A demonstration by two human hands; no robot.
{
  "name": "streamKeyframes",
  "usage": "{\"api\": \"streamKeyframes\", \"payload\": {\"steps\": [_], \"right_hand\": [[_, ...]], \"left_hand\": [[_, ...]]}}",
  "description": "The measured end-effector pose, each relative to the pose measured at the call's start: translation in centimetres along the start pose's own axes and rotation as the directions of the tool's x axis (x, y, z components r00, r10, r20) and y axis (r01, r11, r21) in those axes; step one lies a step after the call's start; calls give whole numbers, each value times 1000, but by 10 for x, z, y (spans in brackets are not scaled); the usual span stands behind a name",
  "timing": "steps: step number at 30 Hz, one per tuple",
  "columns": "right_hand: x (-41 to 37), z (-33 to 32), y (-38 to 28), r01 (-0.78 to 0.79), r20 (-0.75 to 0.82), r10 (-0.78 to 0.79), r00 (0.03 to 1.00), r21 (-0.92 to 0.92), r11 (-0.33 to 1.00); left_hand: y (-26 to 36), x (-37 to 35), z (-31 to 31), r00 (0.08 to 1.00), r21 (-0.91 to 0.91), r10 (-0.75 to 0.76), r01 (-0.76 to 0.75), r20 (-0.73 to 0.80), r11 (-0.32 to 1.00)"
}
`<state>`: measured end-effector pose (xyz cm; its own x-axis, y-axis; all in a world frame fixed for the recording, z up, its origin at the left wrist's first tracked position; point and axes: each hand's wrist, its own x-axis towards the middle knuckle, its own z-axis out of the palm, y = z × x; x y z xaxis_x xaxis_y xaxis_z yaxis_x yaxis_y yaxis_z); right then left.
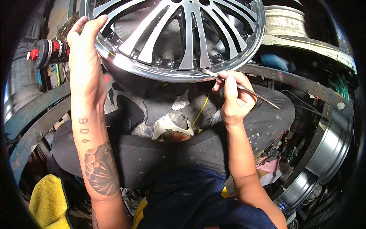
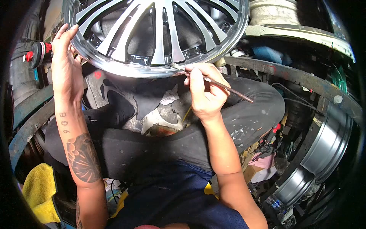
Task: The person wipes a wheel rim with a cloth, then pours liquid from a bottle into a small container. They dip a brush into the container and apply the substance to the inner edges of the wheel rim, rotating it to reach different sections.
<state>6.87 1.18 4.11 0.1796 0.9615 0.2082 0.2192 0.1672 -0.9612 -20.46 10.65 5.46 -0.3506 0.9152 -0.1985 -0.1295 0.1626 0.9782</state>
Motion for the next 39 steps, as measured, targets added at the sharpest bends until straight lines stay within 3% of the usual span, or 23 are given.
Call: {"api": "streamKeyframes", "payload": {"steps": [11,16,22,25,39], "right_hand": [[2,4,-1,128,103,-109,989,-201,971],[3,6,-4,144,96,-122,988,-261,955],[4,6,-1,226,145,-190,971,-296,928],[6,6,-1,251,165,-208,964,-313,916],[3,8,-4,157,113,-128,985,-313,937]], "left_hand": [[5,-4,1,998,-138,-37,45,54,989],[-1,-1,0,1000,-48,15,-16,-9,999],[-3,4,-10,998,-52,-45,47,49,998],[0,-1,-1,1000,-31,10,-10,-15,999],[-3,2,-8,999,-13,-24,24,34,1000]]}}
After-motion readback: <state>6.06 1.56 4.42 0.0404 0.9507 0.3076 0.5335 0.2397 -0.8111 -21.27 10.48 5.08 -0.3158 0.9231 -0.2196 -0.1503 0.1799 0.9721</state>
